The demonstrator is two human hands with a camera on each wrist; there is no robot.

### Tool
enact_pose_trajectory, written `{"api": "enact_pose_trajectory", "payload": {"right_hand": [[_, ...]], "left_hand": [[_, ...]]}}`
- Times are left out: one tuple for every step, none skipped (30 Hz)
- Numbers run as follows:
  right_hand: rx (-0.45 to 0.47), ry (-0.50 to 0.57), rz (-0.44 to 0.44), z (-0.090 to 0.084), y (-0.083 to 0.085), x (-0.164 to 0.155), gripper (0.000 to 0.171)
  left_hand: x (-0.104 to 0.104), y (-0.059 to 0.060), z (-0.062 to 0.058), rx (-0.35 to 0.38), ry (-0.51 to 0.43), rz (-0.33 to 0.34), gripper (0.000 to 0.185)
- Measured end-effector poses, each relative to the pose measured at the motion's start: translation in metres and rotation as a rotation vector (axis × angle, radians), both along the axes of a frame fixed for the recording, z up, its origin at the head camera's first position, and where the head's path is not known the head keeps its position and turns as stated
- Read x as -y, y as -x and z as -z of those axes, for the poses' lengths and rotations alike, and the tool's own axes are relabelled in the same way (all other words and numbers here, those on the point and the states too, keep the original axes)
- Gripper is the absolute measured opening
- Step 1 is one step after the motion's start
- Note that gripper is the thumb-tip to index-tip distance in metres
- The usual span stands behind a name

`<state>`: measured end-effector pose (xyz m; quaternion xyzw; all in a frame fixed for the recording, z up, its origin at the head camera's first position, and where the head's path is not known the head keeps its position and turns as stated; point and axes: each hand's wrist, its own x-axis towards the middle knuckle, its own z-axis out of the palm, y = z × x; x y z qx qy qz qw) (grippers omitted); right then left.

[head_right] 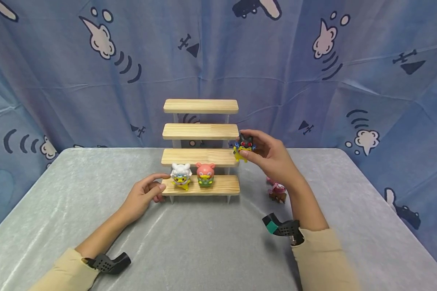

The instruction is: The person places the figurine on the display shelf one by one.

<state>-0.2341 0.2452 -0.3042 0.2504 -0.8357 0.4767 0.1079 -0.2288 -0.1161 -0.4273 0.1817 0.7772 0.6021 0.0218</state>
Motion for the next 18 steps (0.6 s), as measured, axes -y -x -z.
{"api": "enact_pose_trajectory", "payload": {"right_hand": [[0.007,-0.009,0.004,0.001,0.000,0.002,0.047],[0.015,-0.013,0.005,0.002,0.001,0.003,0.047],[0.022,-0.013,0.003,0.003,0.002,0.005,0.047],[0.030,-0.013,0.001,0.005,0.003,0.006,0.047],[0.032,-0.017,0.000,0.007,0.004,0.008,0.047],[0.040,-0.015,-0.004,0.008,0.005,0.010,0.047],[0.045,-0.012,-0.007,0.010,0.007,0.012,0.047],[0.051,-0.010,-0.011,0.012,0.008,0.015,0.048],[0.053,-0.015,-0.013,0.014,0.010,0.017,0.048],[0.056,-0.021,-0.012,0.016,0.011,0.019,0.048],[0.056,-0.024,-0.017,0.018,0.012,0.021,0.048],[0.058,-0.022,-0.015,0.020,0.013,0.023,0.048],[0.056,-0.024,-0.013,0.022,0.014,0.024,0.049],[0.054,-0.025,-0.010,0.023,0.015,0.026,0.049],[0.050,-0.026,-0.005,0.024,0.015,0.027,0.049],[0.046,-0.023,0.000,0.026,0.016,0.029,0.049],[0.042,-0.021,0.006,0.027,0.016,0.030,0.049],[0.040,-0.016,0.015,0.028,0.017,0.031,0.049]], "left_hand": [[0.000,0.000,0.000,0.003,0.003,-0.002,0.030],[0.000,0.000,-0.001,0.007,0.004,-0.003,0.030],[0.000,0.000,-0.002,0.012,0.002,-0.003,0.030],[0.000,-0.001,-0.003,0.015,0.001,-0.003,0.030],[0.000,-0.002,-0.005,0.015,0.002,-0.002,0.031],[-0.001,-0.004,-0.008,0.014,-0.001,0.001,0.031],[-0.001,-0.006,-0.012,0.012,-0.003,0.003,0.031],[-0.002,-0.007,-0.015,0.012,-0.004,0.004,0.031],[-0.003,-0.009,-0.019,0.013,-0.002,0.004,0.031],[-0.003,-0.011,-0.022,0.014,-0.001,0.005,0.031],[-0.004,-0.013,-0.025,0.016,0.000,0.005,0.031],[-0.004,-0.014,-0.028,0.017,0.000,0.006,0.031],[-0.004,-0.015,-0.028,0.021,0.003,0.005,0.031],[-0.004,-0.015,-0.029,0.025,0.004,0.004,0.030],[-0.005,-0.015,-0.029,0.027,0.004,0.003,0.030],[-0.005,-0.016,-0.029,0.029,0.004,0.002,0.030],[-0.004,-0.016,-0.029,0.030,0.005,0.001,0.030],[-0.004,-0.016,-0.029,0.031,0.005,0.000,0.030]]}}
